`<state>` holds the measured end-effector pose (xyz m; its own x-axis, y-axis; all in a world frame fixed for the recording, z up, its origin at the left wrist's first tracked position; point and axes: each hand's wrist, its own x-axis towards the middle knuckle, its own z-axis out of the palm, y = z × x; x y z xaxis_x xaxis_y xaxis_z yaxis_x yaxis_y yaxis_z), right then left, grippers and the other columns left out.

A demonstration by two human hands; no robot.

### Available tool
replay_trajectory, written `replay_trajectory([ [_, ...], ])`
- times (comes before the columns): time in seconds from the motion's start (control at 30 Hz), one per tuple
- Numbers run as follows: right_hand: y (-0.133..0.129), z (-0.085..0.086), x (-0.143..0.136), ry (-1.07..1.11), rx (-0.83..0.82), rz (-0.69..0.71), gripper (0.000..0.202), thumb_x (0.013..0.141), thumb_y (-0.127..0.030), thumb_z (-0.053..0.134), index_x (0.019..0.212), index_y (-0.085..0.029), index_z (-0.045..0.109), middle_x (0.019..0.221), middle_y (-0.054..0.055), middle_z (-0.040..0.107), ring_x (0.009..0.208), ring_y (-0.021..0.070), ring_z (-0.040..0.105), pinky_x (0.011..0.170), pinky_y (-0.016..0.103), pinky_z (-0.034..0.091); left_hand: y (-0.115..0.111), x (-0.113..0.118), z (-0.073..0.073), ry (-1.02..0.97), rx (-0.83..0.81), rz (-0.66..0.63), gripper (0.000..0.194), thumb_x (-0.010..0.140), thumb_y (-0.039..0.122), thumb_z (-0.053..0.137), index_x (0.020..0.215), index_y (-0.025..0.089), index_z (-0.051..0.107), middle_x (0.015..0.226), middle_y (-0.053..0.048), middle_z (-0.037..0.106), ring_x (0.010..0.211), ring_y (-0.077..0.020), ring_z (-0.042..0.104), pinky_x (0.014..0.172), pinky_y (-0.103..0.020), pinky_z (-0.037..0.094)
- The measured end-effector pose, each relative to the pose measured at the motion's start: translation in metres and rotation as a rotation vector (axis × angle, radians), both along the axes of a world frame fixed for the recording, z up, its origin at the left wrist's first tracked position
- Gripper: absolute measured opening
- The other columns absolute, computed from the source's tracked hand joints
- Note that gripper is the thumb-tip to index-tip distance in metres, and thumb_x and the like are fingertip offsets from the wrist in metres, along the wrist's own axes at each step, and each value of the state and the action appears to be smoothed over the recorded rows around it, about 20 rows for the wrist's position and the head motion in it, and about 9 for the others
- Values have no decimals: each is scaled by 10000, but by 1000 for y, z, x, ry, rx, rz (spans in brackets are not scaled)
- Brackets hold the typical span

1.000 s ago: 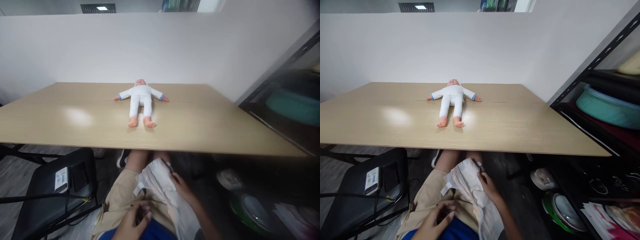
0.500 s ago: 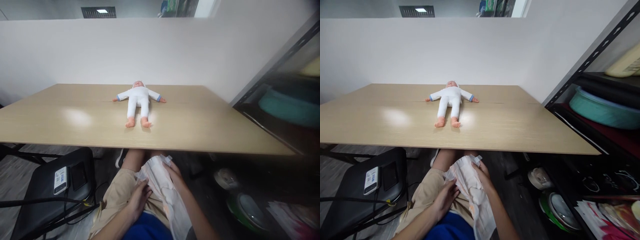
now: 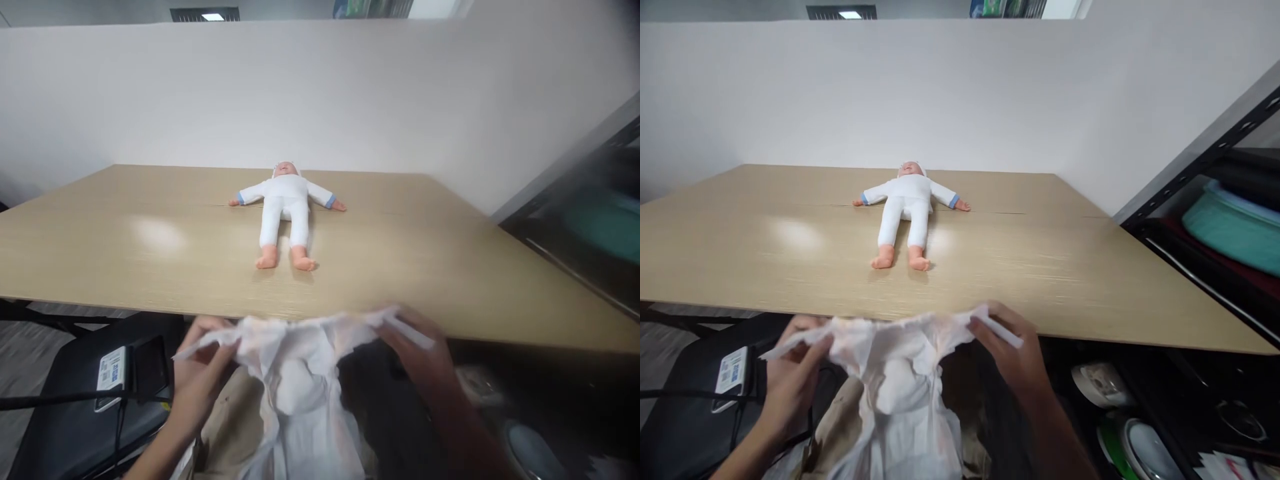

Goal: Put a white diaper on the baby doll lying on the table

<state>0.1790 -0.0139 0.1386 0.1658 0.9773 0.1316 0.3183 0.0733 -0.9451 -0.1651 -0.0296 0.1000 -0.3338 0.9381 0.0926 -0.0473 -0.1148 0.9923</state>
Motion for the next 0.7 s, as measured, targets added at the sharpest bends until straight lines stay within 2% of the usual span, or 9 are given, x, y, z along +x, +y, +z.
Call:
replay_trajectory([
  [0.07, 36, 16, -1, -1, -32, -18, 470, 806, -629, 873, 732, -198, 700, 737, 27, 662, 722, 208, 614, 662, 296, 503, 38, -10, 24, 213, 58, 67, 353, 889, 495, 896, 873, 205, 695, 822, 8, 684, 752, -149, 608, 707, -225, 492],
  [0.13, 72, 21, 1, -29, -30, -10, 509, 750, -687, 883, 776, -196, 751, 802, 47, 723, 758, 221, 653, 688, 307, 518, 74, -17, 36, 303, 106, 36, 339, 931, 507, 850, 891, 199, 714, 861, 0, 699, 826, -159, 627, 779, -229, 490],
  [0.2, 102, 18, 5, -61, -23, 23, 545, 720, -715, 887, 893, -203, 813, 969, 77, 807, 884, 254, 721, 777, 328, 556, 105, -22, 38, 322, 101, -59, 380, 944, 549, 825, 893, 186, 725, 893, -18, 719, 880, -177, 651, 817, -242, 491],
  [0.3, 130, 6, 12, -68, -97, 23, 633, 705, -740, 883, 1034, -202, 831, 1052, 110, 838, 940, 279, 757, 818, 362, 571, 134, -31, 29, 346, 23, -171, 454, 946, 617, 791, 901, 166, 750, 875, -35, 735, 823, -181, 640, 767, -253, 480],
  [0.4, 134, -6, 18, -67, -146, 5, 664, 748, -709, 861, 1154, -187, 804, 1063, 132, 844, 992, 304, 774, 870, 405, 589, 144, -39, 21, 401, -36, -211, 489, 928, 648, 794, 908, 160, 767, 879, -38, 751, 782, -177, 626, 735, -254, 467],
  [0.5, 121, -11, 13, -192, -86, -127, 705, 797, -636, 827, 1326, -179, 736, 1024, 123, 834, 992, 321, 768, 923, 470, 589, 143, -43, 18, 444, -62, -223, 490, 922, 652, 792, 893, 164, 768, 856, -28, 745, 759, -170, 613, 716, -249, 454],
  [0.57, 108, -9, -1, -371, 41, -253, 695, 853, -589, 791, 1403, -177, 692, 1081, 131, 816, 1037, 338, 746, 990, 530, 569, 142, -42, 17, 453, -78, -243, 483, 927, 647, 787, 895, 166, 765, 852, -23, 741, 755, -167, 611, 713, -247, 451],
  [0.63, 93, -1, -25, -537, 265, -323, 620, 945, -570, 727, 1418, -172, 674, 1206, 159, 785, 1130, 352, 711, 1058, 569, 545, 142, -40, 18, 468, -92, -263, 482, 933, 648, 779, 904, 167, 761, 847, -21, 734, 754, -168, 611, 709, -248, 450],
  [0.7, 78, 8, -55, -648, 454, -238, 474, 1063, -508, 626, 1403, -181, 673, 1307, 172, 753, 1225, 346, 686, 1096, 556, 542, 142, -38, 18, 488, -96, -268, 472, 936, 643, 781, 950, 171, 759, 887, -27, 744, 784, -178, 633, 723, -251, 464],
])
